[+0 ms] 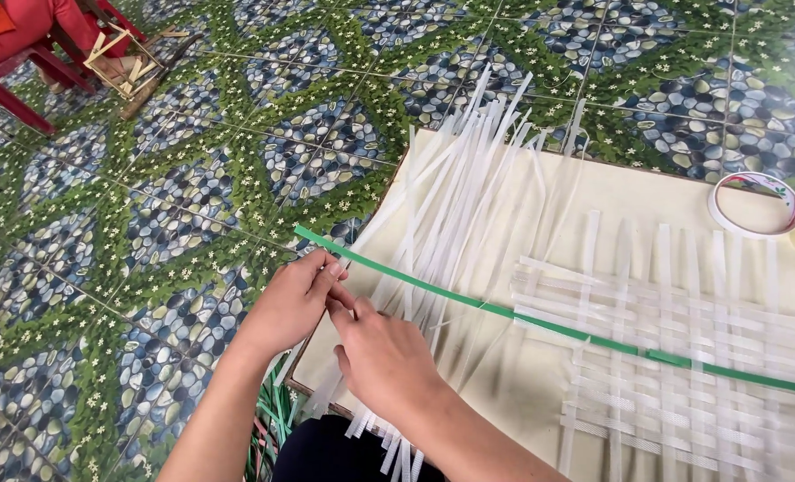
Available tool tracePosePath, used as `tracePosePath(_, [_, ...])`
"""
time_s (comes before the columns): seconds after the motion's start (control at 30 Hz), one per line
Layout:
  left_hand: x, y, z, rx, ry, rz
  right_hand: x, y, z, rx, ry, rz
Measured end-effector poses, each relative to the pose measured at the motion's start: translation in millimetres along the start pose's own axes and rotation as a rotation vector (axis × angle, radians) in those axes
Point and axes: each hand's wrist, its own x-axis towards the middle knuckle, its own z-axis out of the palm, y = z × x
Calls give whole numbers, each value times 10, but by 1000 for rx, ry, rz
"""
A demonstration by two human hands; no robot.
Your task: Weaving white plastic straps together on a wooden board to create a mat or bag component.
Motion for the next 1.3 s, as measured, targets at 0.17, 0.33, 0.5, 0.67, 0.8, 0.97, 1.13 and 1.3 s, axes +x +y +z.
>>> tracePosePath(0.17, [83,-224,19,51,10,31,71,108,178,-112,7,-60])
tracePosePath(0.33, [120,-353,33,90,163,95,35,158,202,-74,-72,-9])
tracePosePath(0.5, [107,-322,21,90,206,111,14,116,141,-57,-90,-17])
tracePosePath(0.67, [113,-329,25,75,235,102,-31,133,127,-82,-119,-92])
tracePosePath(0.8, [138,-356,72,71,210,103,-18,166,166,-140,-114,-125])
tracePosePath(0.97, [144,-382,67,106,163,28,-53,176,103,-115,-72,-171])
tracePosePath(1.13, [135,-445,24,5,84,26,-20,126,-187,177,-58,-38])
tracePosePath(1.3, [56,-393,-10,-107,74,51,258,328,-426,798,241,418])
